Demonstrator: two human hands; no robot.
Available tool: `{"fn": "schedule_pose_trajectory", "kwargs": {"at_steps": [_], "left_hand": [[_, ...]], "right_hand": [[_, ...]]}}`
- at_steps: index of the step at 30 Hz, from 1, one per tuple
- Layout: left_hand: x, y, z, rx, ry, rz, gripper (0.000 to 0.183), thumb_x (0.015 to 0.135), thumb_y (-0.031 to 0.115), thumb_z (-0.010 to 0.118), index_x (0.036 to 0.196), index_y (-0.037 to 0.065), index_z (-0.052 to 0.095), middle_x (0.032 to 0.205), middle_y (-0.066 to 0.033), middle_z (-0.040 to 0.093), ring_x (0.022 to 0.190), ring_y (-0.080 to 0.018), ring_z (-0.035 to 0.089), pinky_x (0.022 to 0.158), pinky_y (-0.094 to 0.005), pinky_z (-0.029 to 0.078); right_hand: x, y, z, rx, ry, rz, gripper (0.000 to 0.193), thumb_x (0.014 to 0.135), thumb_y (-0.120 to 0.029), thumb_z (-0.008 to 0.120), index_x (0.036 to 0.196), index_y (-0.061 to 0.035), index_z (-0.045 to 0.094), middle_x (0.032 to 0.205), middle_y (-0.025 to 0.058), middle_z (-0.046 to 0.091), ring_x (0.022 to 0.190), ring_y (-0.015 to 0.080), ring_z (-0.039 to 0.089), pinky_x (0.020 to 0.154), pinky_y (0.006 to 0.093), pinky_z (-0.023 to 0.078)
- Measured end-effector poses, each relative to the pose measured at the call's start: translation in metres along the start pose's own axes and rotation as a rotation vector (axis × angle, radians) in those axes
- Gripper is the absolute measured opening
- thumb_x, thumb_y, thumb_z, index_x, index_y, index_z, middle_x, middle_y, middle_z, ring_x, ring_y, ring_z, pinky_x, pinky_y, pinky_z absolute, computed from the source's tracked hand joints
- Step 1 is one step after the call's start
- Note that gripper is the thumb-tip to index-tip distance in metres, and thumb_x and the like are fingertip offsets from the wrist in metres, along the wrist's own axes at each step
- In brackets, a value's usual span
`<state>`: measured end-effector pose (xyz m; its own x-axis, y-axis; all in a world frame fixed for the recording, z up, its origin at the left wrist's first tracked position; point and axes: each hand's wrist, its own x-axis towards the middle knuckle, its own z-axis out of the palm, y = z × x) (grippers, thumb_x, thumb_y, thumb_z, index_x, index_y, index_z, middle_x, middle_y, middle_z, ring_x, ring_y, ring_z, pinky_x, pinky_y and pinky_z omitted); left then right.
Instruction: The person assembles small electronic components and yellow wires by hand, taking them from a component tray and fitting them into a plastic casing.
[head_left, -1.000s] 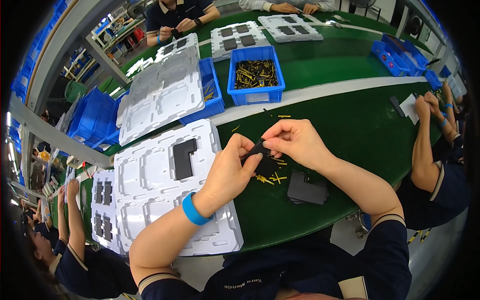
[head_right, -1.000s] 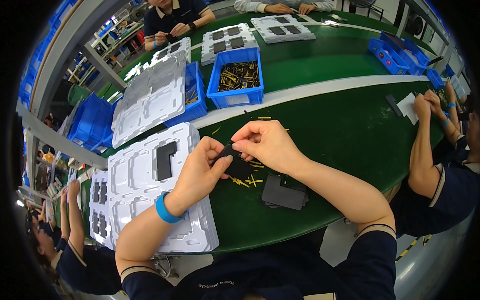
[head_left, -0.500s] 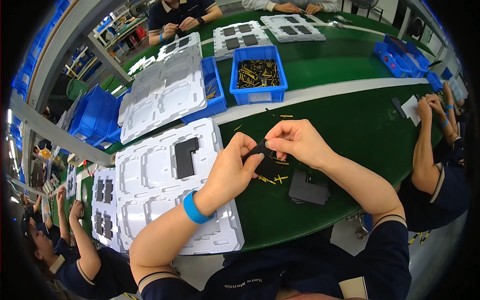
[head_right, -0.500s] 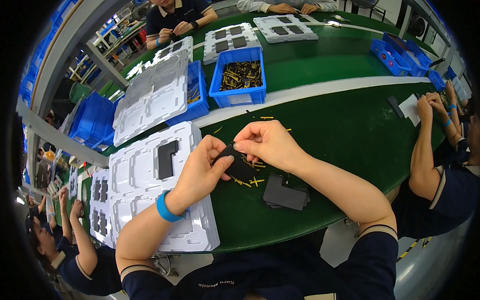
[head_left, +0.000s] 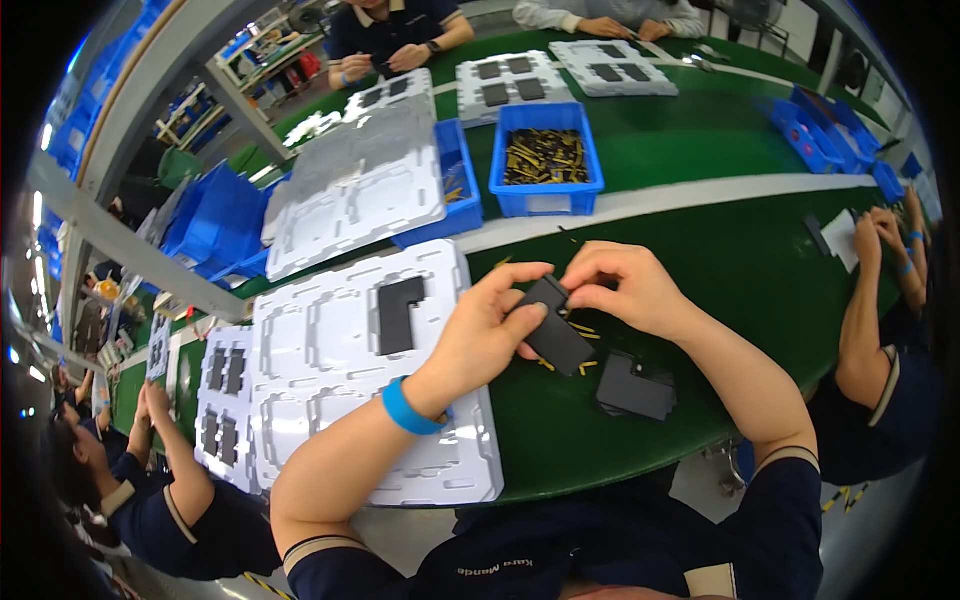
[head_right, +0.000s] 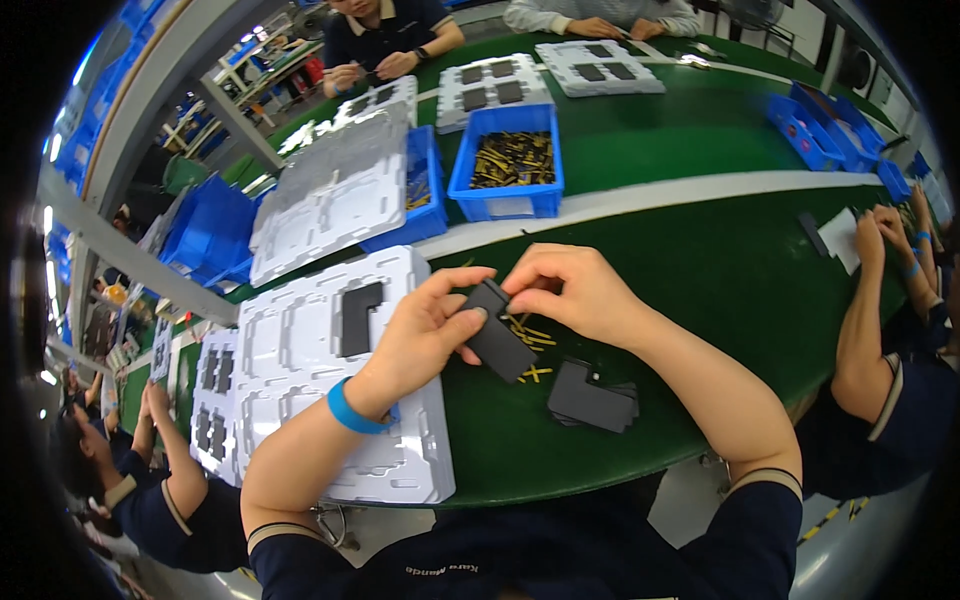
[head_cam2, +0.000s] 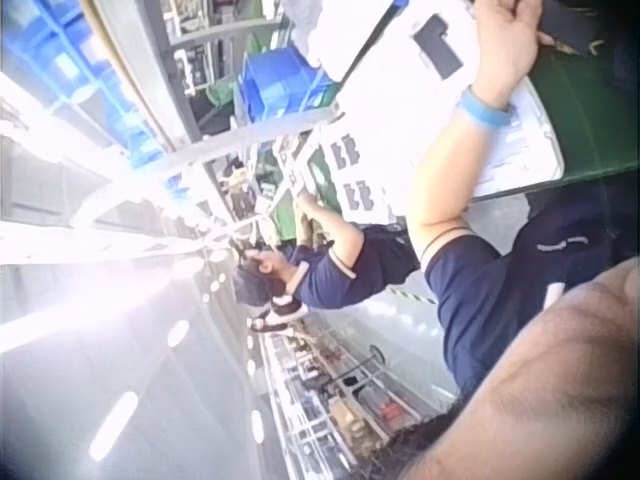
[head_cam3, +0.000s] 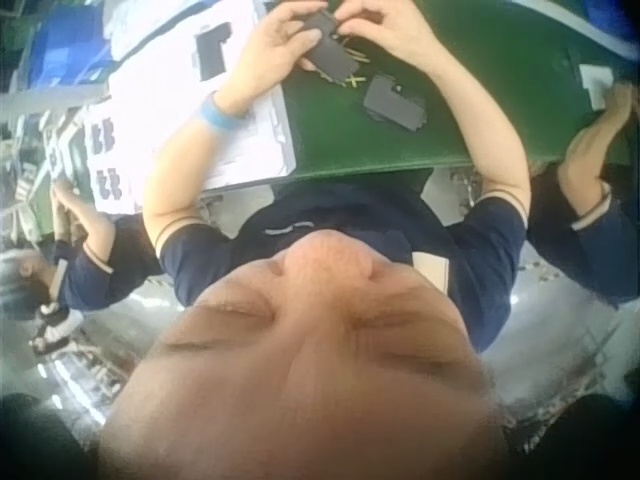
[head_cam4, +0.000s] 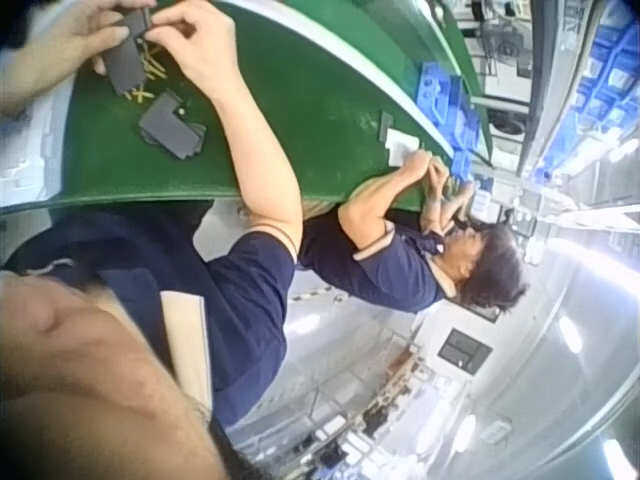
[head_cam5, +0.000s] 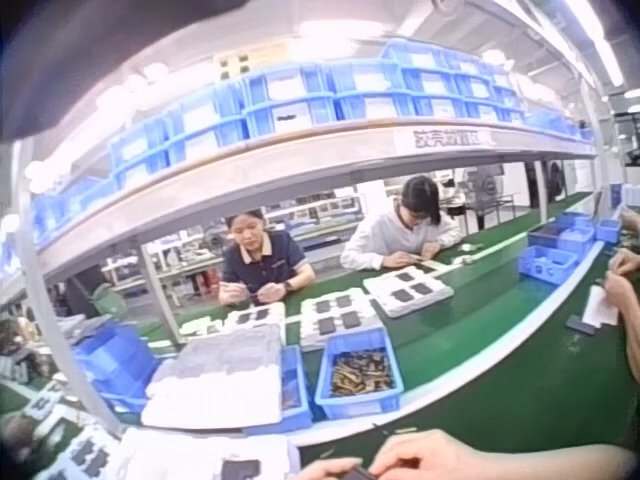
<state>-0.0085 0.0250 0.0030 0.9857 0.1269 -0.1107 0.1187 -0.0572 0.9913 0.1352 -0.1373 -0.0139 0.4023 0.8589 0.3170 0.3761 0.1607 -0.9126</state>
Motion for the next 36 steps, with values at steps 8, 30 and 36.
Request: {"fn": "schedule_pose_trajectory", "kwargs": {"at_steps": [8,30,36], "left_hand": [[-0.002,0.000,0.006,0.052,0.039,0.020,0.039,0.091,0.004,0.054,0.129,0.004,0.047,0.081,-0.0060,0.065,0.065,-0.0095,0.060,0.056,-0.0221,0.050],[-0.001,0.003,0.008,0.164,0.185,0.044,0.028,0.089,0.000,0.057,0.115,-0.005,0.046,0.091,-0.0120,0.065,0.080,-0.0129,0.064,0.063,-0.0232,0.055],[-0.002,0.001,0.010,0.266,0.180,0.061,0.018,0.089,0.000,0.058,0.102,-0.004,0.048,0.090,-0.0118,0.066,0.079,-0.0120,0.064,0.063,-0.0235,0.055]], "right_hand": [[-0.001,0.000,0.002,0.121,0.017,0.104,0.013,0.081,-0.007,0.070,0.091,-0.0011,0.066,0.078,0.0025,0.064,0.068,0.0078,0.058,0.060,0.0234,0.047],[0.000,-0.008,0.014,0.349,0.305,0.122,0.008,0.086,-0.001,0.062,0.094,0.0015,0.063,0.087,0.0037,0.059,0.071,0.0096,0.061,0.065,0.0231,0.052],[-0.002,-0.013,0.021,0.233,0.224,0.211,0.010,0.086,-0.003,0.063,0.093,0.0038,0.064,0.083,0.0055,0.063,0.069,0.0092,0.062,0.064,0.0239,0.054]]}}
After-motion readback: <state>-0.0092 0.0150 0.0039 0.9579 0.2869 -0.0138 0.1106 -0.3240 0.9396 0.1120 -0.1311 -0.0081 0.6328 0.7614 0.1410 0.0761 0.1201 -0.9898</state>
